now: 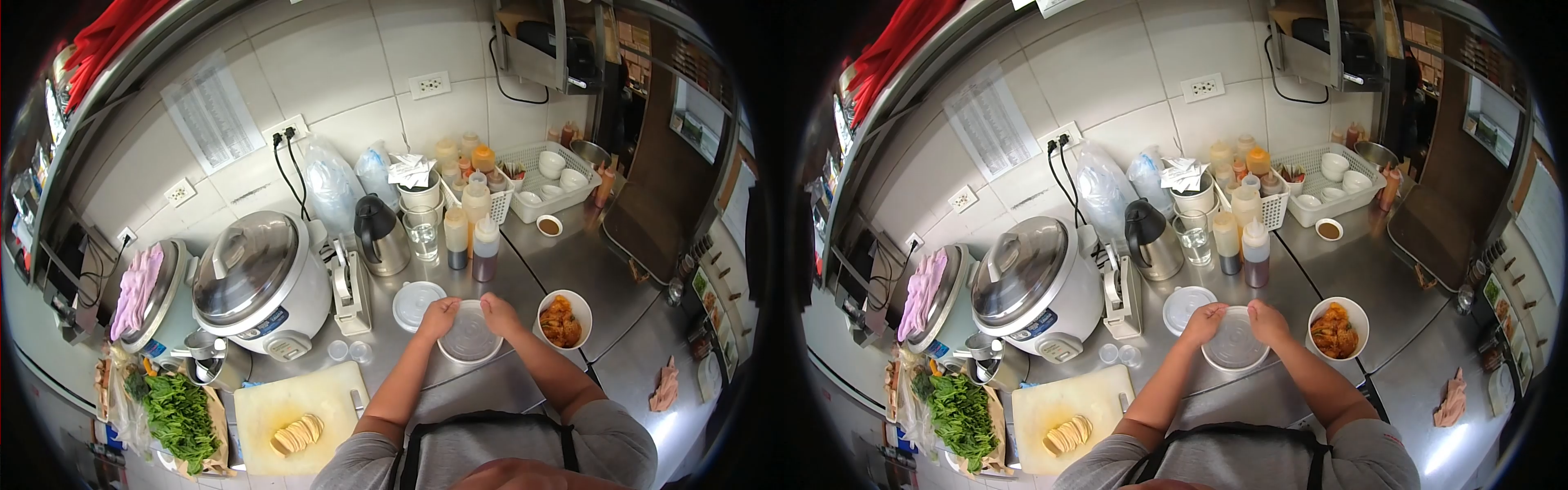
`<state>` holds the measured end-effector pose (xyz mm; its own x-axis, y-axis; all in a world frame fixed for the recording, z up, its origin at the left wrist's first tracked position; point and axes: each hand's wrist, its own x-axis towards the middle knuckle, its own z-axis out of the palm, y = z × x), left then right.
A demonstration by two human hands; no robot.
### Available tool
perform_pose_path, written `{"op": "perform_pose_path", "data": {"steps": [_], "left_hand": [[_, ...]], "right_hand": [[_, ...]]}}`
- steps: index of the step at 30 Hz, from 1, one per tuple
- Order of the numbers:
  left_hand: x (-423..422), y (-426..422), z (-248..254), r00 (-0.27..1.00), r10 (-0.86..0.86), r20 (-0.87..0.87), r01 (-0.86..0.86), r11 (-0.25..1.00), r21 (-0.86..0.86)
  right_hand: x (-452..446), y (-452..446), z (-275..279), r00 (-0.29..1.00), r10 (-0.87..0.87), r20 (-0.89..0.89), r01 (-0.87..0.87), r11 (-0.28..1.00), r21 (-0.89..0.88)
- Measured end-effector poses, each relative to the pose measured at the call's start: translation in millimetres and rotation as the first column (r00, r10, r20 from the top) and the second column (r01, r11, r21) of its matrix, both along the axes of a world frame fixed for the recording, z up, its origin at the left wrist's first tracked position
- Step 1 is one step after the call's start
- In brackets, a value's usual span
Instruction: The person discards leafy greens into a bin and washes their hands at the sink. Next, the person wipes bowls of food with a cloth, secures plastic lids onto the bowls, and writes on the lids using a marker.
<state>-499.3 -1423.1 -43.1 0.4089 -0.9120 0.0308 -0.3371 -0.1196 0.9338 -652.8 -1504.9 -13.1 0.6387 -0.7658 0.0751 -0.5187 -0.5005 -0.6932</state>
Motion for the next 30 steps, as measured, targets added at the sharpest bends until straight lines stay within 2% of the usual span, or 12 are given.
{"op": "perform_pose_path", "data": {"steps": [2, 5, 11, 13, 16, 22, 25, 28, 30], "left_hand": [[1.0, 0.6, 3.4, 1.0, -0.008, -0.024, 0.008, 1.0, 0.014], [2.1, -0.3, 1.3, 1.0, -0.018, -0.003, 0.018, 1.0, 0.017], [1.3, -0.6, 2.5, 1.0, 0.006, 0.015, -0.006, 0.999, 0.035], [1.7, -2.1, -0.7, 1.0, 0.019, 0.007, -0.019, 0.999, 0.031], [1.8, -3.1, 3.7, 0.994, 0.02, -0.107, -0.007, 0.992, 0.122], [-6.9, 3.7, -3.5, 0.962, 0.085, -0.26, -0.105, 0.993, -0.062], [-9.5, 15.0, -0.6, 0.985, 0.167, -0.049, -0.172, 0.975, -0.138], [-14.0, 19.0, 6.4, 0.985, 0.169, 0.021, -0.164, 0.973, -0.166], [-14.7, 18.1, 3.9, 0.984, 0.176, 0.001, -0.174, 0.972, -0.16]], "right_hand": [[1.9, 0.0, 4.8, 0.999, 0.008, -0.052, -0.008, 1.0, -0.007], [2.3, -1.1, 4.7, 0.998, 0.037, -0.043, -0.039, 0.998, -0.04], [3.5, -2.9, 1.9, 0.999, 0.041, -0.022, -0.041, 0.999, 0.02], [5.2, -1.5, 4.8, 0.995, 0.011, -0.098, -0.011, 1.0, 0.004], [4.0, 1.3, 3.3, 0.993, -0.012, -0.115, 0.011, 1.0, -0.008], [0.6, 6.9, 7.8, 0.991, -0.055, -0.126, 0.052, 0.998, -0.032], [-1.0, 9.6, 5.7, 0.995, -0.048, -0.082, 0.046, 0.999, -0.029], [-1.3, 9.5, 3.9, 0.996, -0.046, -0.075, 0.044, 0.999, -0.025], [-1.3, 8.9, 4.1, 0.995, -0.042, -0.089, 0.039, 0.999, -0.03]]}}
